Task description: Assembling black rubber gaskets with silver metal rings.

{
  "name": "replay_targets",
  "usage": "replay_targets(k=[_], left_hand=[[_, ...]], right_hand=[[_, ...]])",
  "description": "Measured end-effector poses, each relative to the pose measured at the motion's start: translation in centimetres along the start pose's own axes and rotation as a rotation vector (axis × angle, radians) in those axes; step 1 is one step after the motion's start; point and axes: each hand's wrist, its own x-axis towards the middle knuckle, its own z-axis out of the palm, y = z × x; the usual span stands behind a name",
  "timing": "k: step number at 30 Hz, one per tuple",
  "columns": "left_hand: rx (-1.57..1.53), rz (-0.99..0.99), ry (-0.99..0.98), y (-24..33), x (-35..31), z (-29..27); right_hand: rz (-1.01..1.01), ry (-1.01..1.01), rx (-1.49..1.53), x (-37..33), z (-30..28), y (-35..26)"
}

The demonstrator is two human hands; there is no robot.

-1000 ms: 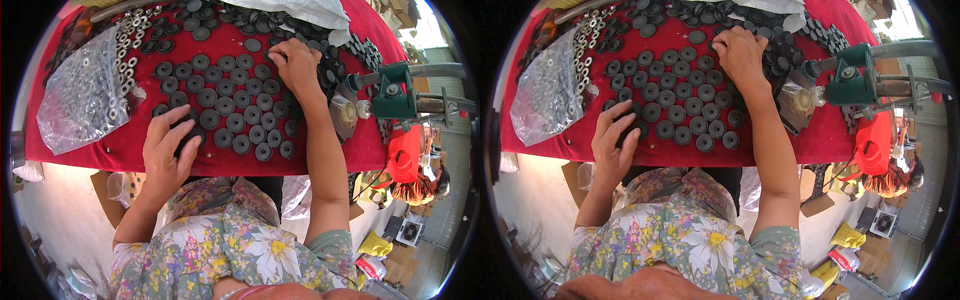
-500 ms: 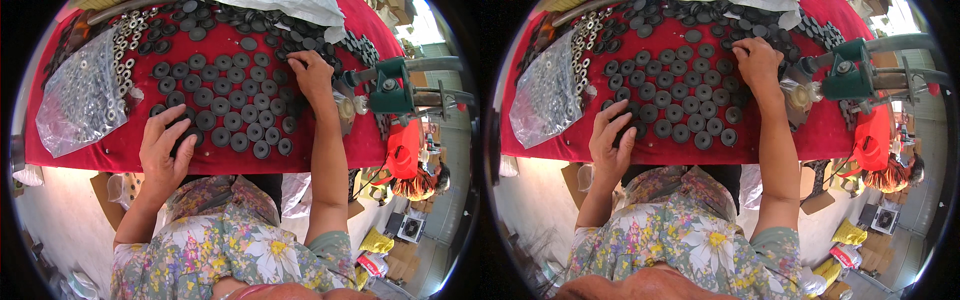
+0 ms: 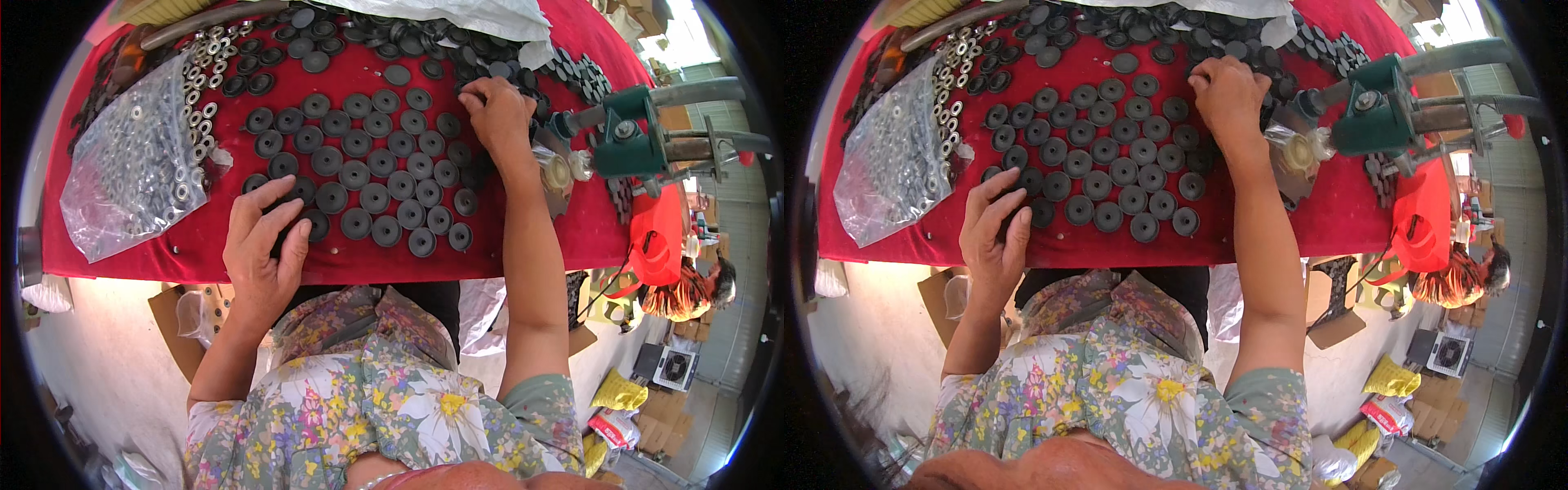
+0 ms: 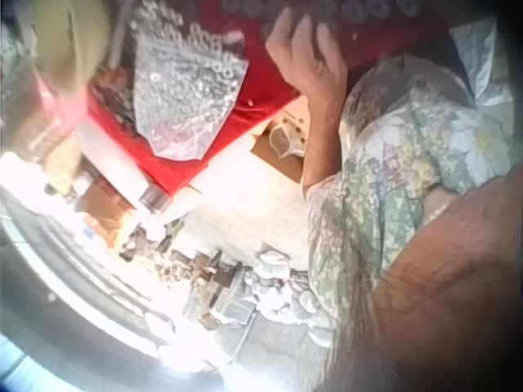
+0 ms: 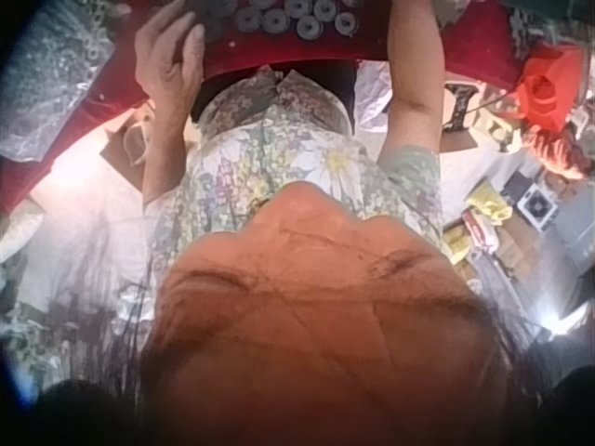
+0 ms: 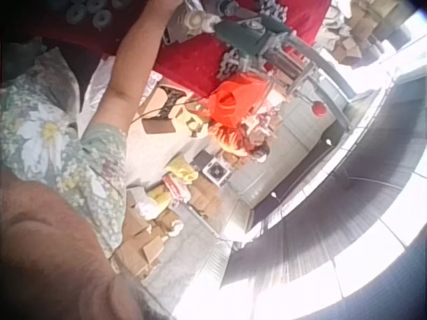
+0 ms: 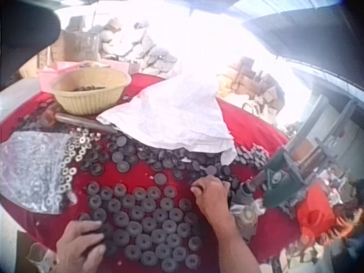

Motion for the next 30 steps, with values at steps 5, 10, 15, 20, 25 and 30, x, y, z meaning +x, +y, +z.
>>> replay_targets(k=[5, 10, 15, 20, 25, 30], left_hand=[[0.003, 0.002, 0.005, 0.1, 0.1, 0.1], [-0.024, -0.004, 0.024, 0.1, 0.0, 0.2], [0.02, 0.01, 0.02, 0.2, 0.2, 0.1], [-0.003, 0.01, 0.033, 0.0, 0.0, 0.2], [-0.025, -0.022, 0.021, 0.1, -0.1, 0.0], [-0.016, -0.014, 0.017, 0.2, 0.1, 0.1]], right_hand=[[0.079, 0.101, -0.067, 0.7, 0.4, 2.4], [-0.038, 0.151, 0.138, 1.1, 0.6, 0.4], [-0.116, 0.02, 0.286, 2.4, 1.5, -4.3], [-0.139, -0.079, 0.089, 3.2, 2.0, -6.1], [-0.086, -0.175, 0.041, 4.2, 0.7, -6.3], [0.126, -0.141, 0.027, 4.7, 0.6, -4.3]])
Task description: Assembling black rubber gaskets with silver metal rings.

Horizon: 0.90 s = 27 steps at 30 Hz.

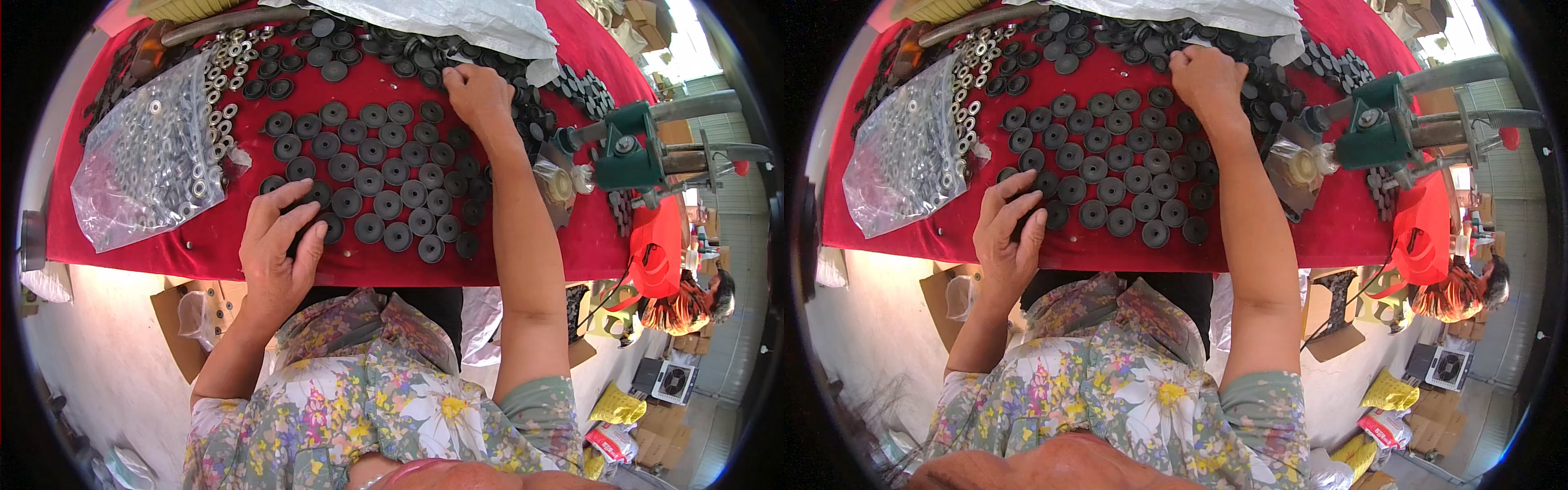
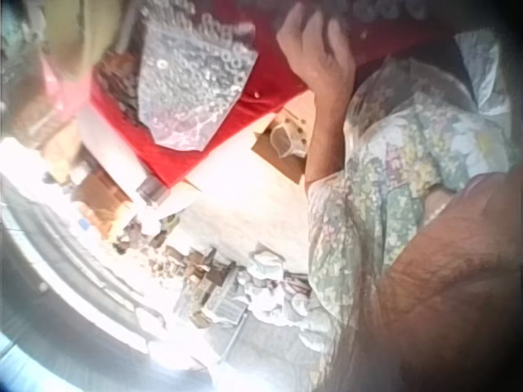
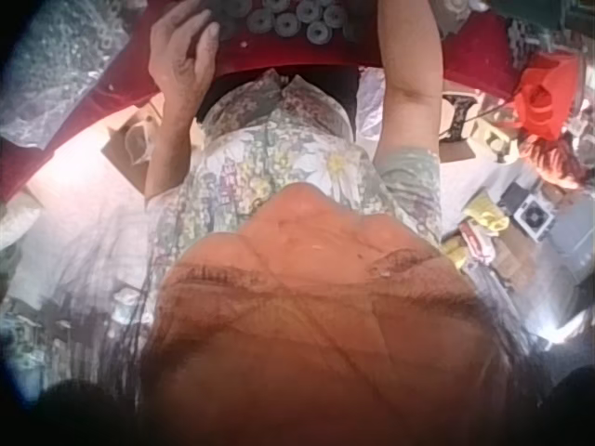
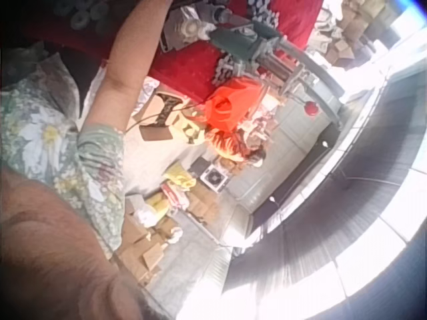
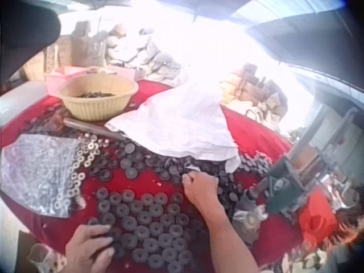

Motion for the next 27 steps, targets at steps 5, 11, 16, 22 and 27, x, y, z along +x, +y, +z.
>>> replay_targets(k=[5, 11, 16, 22, 27], left_hand=[[-0.005, 0.01, 0.008, -0.2, -0.1, 0.0], [0.016, 0.0, 0.003, 0.0, 0.0, 0.0], [-0.002, 0.001, -0.003, -0.1, 0.0, 0.0], [-0.006, 0.01, 0.015, -0.1, -0.1, 0.0], [-0.023, 0.041, 0.061, -0.1, 0.2, 0.2]], right_hand=[[0.022, 0.05, 0.046, -0.6, -0.2, 0.4], [-0.121, 0.094, 0.246, -0.6, 0.7, 0.5], [-0.1, 0.049, 0.119, -0.9, 1.6, -0.7], [-0.229, 0.214, 0.09, -0.8, 2.3, -2.1], [-0.37, 0.195, 0.244, -0.4, 2.4, -5.1]])
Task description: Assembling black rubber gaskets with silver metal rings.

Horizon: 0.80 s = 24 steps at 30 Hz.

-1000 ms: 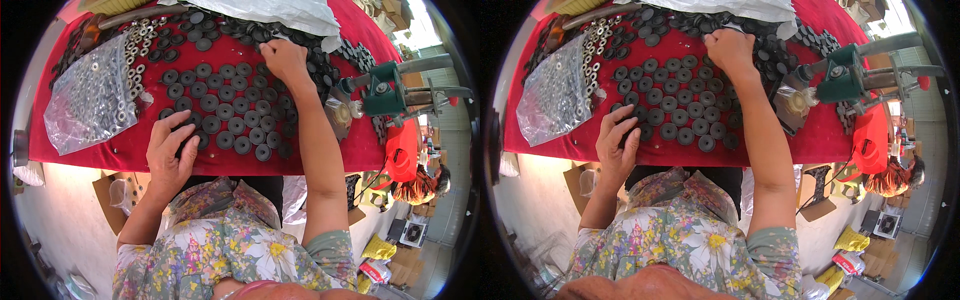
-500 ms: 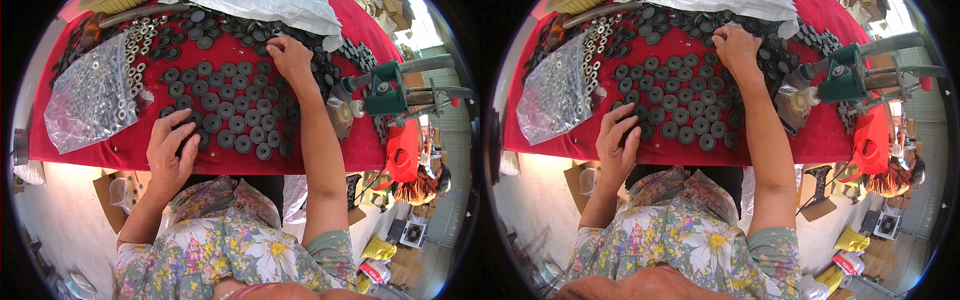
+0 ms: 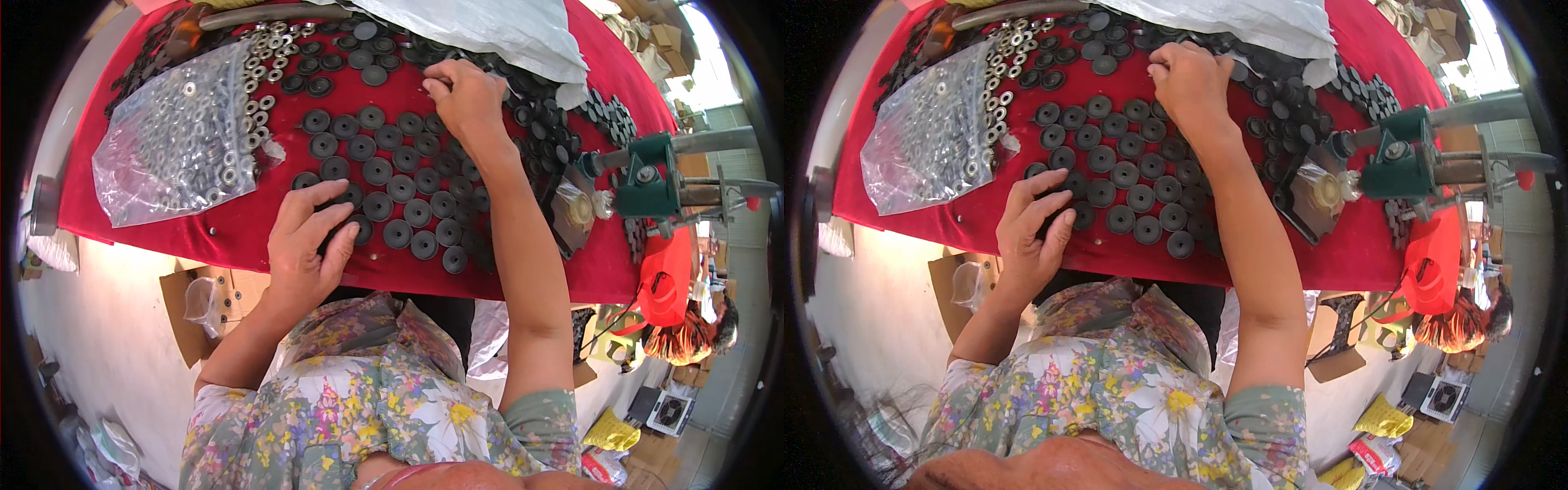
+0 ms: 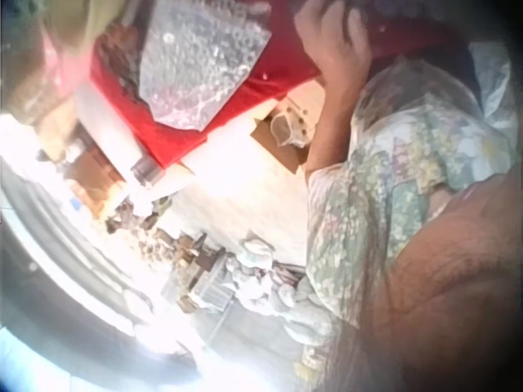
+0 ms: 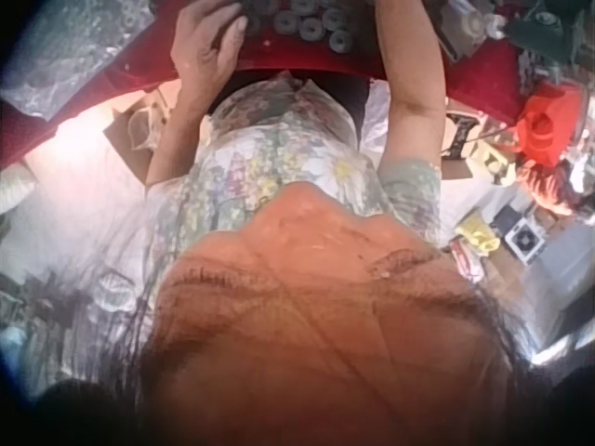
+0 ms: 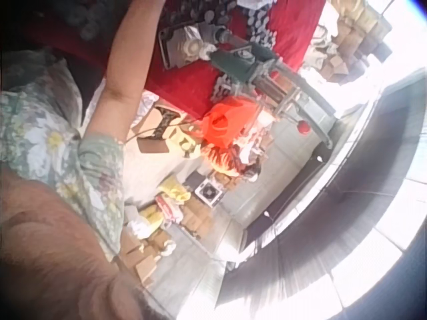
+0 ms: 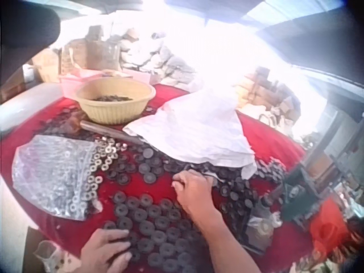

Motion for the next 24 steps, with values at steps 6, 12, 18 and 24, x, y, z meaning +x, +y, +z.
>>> replay_targets(k=[6, 12, 18, 24], left_hand=[[-0.005, -0.025, -0.019, 0.1, -0.2, -0.3], [-0.028, 0.0, 0.026, -0.2, -0.2, 0.0], [-0.022, -0.025, -0.013, -0.1, -0.4, -0.5], [-0.024, -0.002, -0.007, -0.2, -0.2, -0.3]], right_hand=[[-0.032, -0.131, 0.044, 2.0, 1.8, -3.4], [-0.164, -0.145, -0.194, 2.4, 3.1, -4.0], [0.2, -0.336, 0.06, 2.9, 0.3, -3.0], [0.254, -0.4, -0.062, 1.9, -1.0, -1.1]])
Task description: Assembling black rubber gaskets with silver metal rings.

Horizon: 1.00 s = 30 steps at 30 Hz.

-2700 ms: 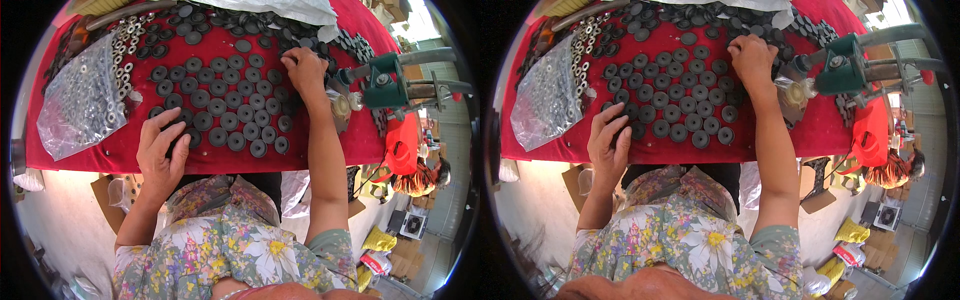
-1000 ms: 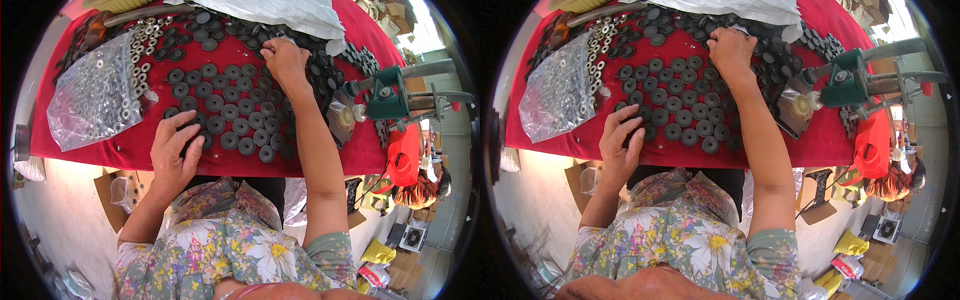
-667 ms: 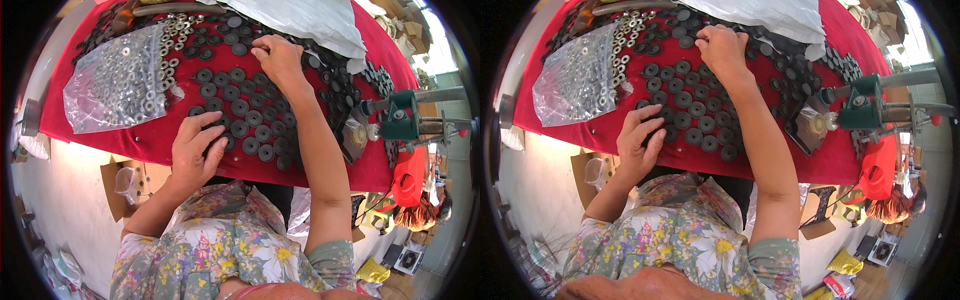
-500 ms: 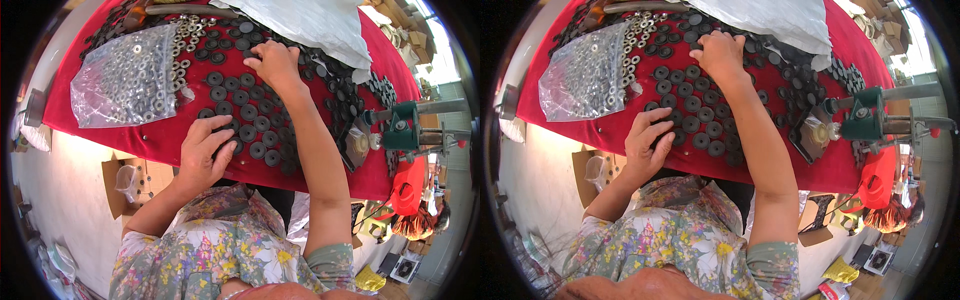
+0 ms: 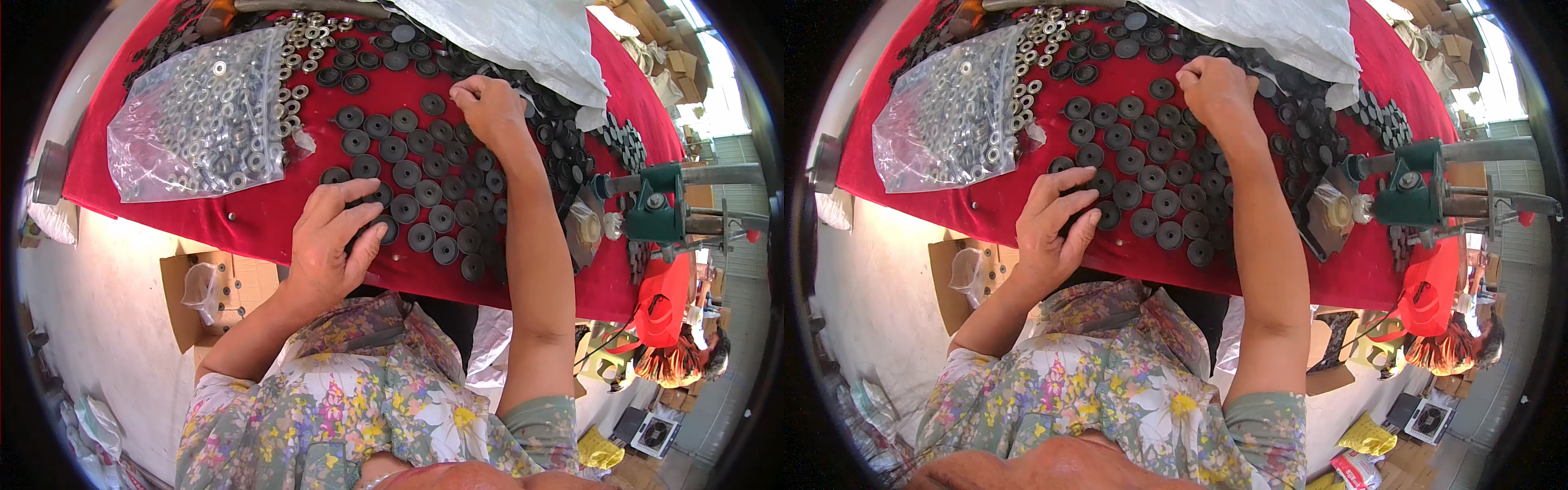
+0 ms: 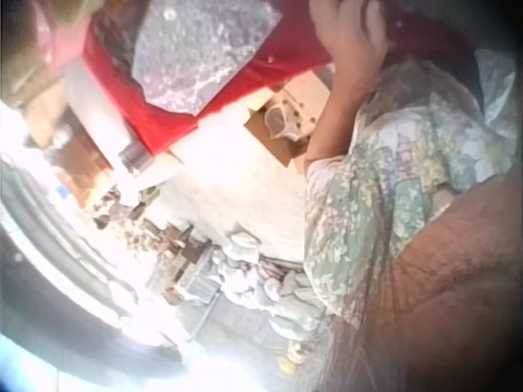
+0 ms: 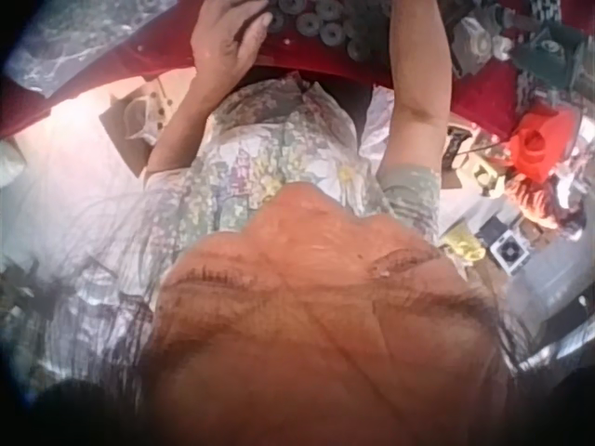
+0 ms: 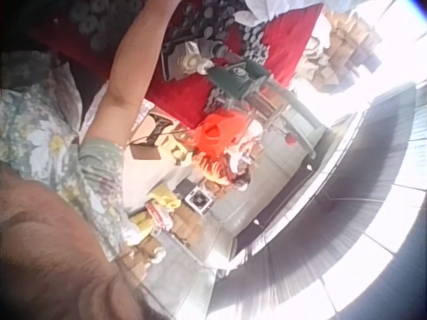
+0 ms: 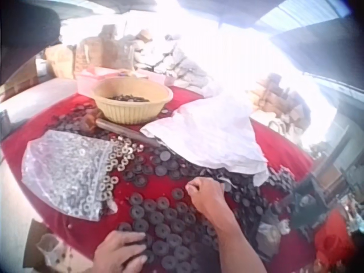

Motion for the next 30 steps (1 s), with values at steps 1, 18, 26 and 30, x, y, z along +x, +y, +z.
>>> replay_targets(k=[1, 18, 26, 30], left_hand=[[0.011, 0.002, -0.003, 0.0, 0.1, 0.0], [0.047, -0.01, -0.002, 0.4, -0.2, 0.0], [0.036, -0.002, 0.026, 0.1, 0.2, 0.1], [0.053, -0.008, 0.028, 0.1, 0.0, -0.1]], right_hand=[[0.008, -0.001, 0.08, -0.1, -0.1, 0.2], [-0.128, 0.164, 0.367, -1.2, 1.6, 0.3], [-0.214, 0.279, 0.392, -3.8, -0.6, 0.5], [-0.15, 0.246, 0.413, -9.6, -4.0, 1.8]])
